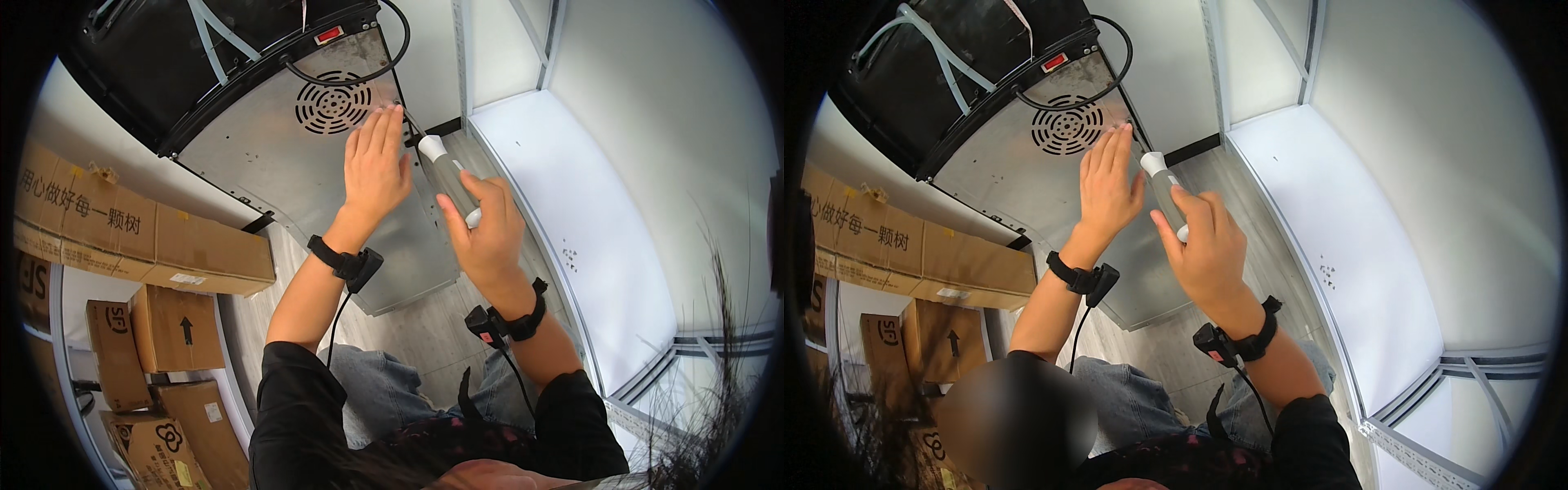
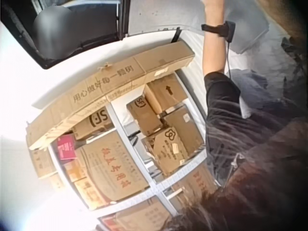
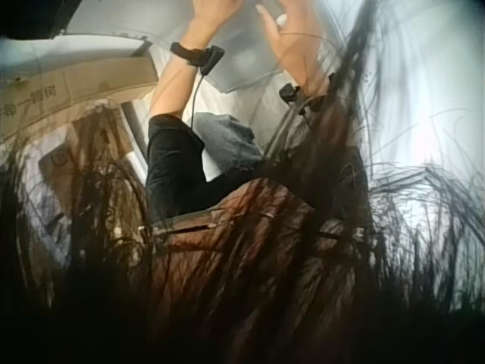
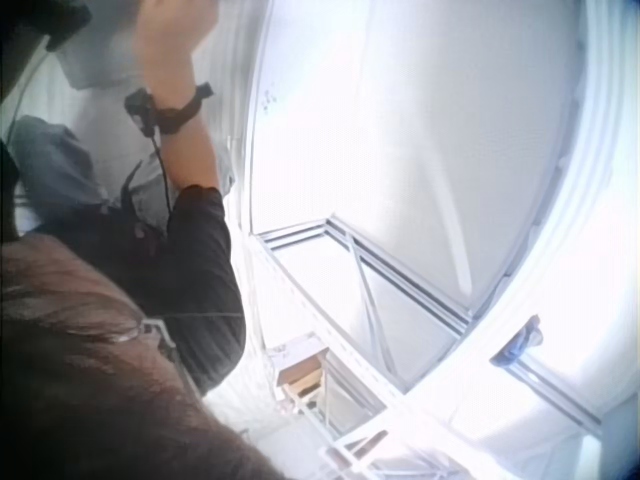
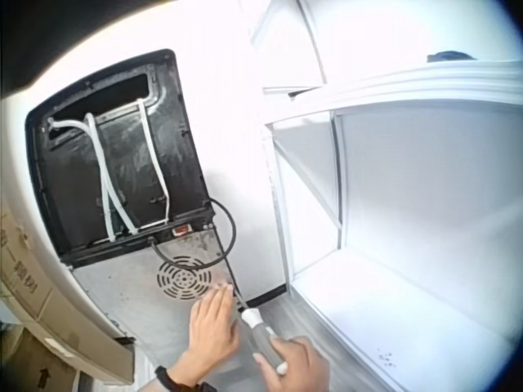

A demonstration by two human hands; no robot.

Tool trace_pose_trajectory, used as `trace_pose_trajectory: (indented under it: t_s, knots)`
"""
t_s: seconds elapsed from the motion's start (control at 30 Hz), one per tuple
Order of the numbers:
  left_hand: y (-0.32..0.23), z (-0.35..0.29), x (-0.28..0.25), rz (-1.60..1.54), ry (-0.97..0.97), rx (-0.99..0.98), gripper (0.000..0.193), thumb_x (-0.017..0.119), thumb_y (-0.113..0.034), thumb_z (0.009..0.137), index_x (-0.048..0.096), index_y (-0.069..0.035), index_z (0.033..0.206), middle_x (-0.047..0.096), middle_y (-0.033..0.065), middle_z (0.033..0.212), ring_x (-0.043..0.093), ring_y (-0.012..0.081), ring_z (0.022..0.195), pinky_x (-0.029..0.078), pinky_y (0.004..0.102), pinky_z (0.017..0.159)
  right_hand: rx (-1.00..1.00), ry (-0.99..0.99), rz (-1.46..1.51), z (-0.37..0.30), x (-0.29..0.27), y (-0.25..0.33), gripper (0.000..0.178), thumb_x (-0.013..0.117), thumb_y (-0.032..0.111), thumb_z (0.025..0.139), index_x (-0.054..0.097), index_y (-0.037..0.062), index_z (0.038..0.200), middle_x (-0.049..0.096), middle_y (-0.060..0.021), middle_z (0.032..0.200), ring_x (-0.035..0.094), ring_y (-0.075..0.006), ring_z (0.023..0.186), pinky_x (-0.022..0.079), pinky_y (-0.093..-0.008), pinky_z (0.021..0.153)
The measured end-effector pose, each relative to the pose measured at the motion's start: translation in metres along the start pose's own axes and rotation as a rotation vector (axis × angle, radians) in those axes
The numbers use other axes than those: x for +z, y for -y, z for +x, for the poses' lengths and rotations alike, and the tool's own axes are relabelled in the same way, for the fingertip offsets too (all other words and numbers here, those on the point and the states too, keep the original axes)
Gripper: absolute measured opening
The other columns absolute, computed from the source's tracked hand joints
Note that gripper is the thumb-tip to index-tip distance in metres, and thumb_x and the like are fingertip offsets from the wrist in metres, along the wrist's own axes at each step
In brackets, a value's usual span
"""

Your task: The person wipes the exterior of a beige and black electronic device with a blue cloth. They then pick up a metal backplate and align it with the device's rear. Using a screwdriver, they fasten the backplate to the device by inserting and tightening several screws.

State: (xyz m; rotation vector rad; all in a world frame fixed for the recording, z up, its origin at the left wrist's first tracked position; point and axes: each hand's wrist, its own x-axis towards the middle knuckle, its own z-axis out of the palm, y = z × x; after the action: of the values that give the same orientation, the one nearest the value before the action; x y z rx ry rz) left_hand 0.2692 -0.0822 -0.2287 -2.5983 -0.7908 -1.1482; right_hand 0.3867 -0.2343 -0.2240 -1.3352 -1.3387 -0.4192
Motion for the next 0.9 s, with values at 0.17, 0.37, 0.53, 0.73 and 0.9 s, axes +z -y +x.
trace_pose_trajectory:
  t_s: [0.17,0.37,0.53,0.73,0.9]
  knots:
    - [0.007,-0.01,0.007,0.102,0.062,0.028,0.064,0.068,-0.006,0.071,0.051,-0.004,0.133,0.045,0.0144,0.146,0.041,0.0315,0.136,0.034,0.0464,0.106,-0.009,-0.014,0.029,0.001,-0.002,0.0,0.045,0.082,0.011,0.073,0.059,0.0018,0.111,0.055,-0.0099,0.087,0.053,-0.0219,0.06,0.043,-0.0317,0.049]
    - [0.007,-0.014,0.012,0.153,0.073,0.02,0.053,0.068,-0.008,0.07,0.06,-0.007,0.123,0.041,0.0121,0.15,0.036,0.029,0.14,0.033,0.0466,0.108,-0.014,-0.027,0.036,0.0,-0.003,-0.005,0.044,0.082,0.01,0.073,0.059,0.0015,0.11,0.054,-0.0099,0.086,0.052,-0.0215,0.059,0.042,-0.0317,0.05]
    - [0.011,-0.015,0.011,0.179,0.079,0.026,0.045,0.069,-0.009,0.07,0.064,-0.008,0.115,0.04,0.0121,0.151,0.036,0.029,0.139,0.033,0.0465,0.107,0.013,-0.009,0.069,0.002,-0.006,-0.001,0.042,0.081,0.009,0.075,0.059,0.0015,0.11,0.054,-0.0099,0.086,0.053,-0.0215,0.061,0.042,-0.0314,0.05]
    - [-0.006,-0.003,0.011,0.078,0.043,0.057,0.035,0.069,-0.007,0.073,0.066,-0.009,0.107,0.05,0.0134,0.139,0.044,0.033,0.131,0.036,0.0466,0.103,0.088,-0.051,0.114,0.008,-0.027,-0.016,0.032,0.075,0.009,0.079,0.059,0.0019,0.106,0.057,-0.01,0.084,0.054,-0.0223,0.06,0.042,-0.0314,0.051]
    - [-0.042,-0.005,0.043,-0.19,0.061,0.085,0.022,0.068,-0.003,0.075,0.066,-0.006,0.097,0.061,0.012,0.117,0.057,0.033,0.11,0.044,0.0432,0.091,0.317,-0.056,0.046,0.003,-0.07,-0.044,0.025,0.073,0.011,0.082,0.059,0.0011,0.1,0.061,-0.0112,0.084,0.06,-0.0217,0.063,0.046,-0.0315,0.054]
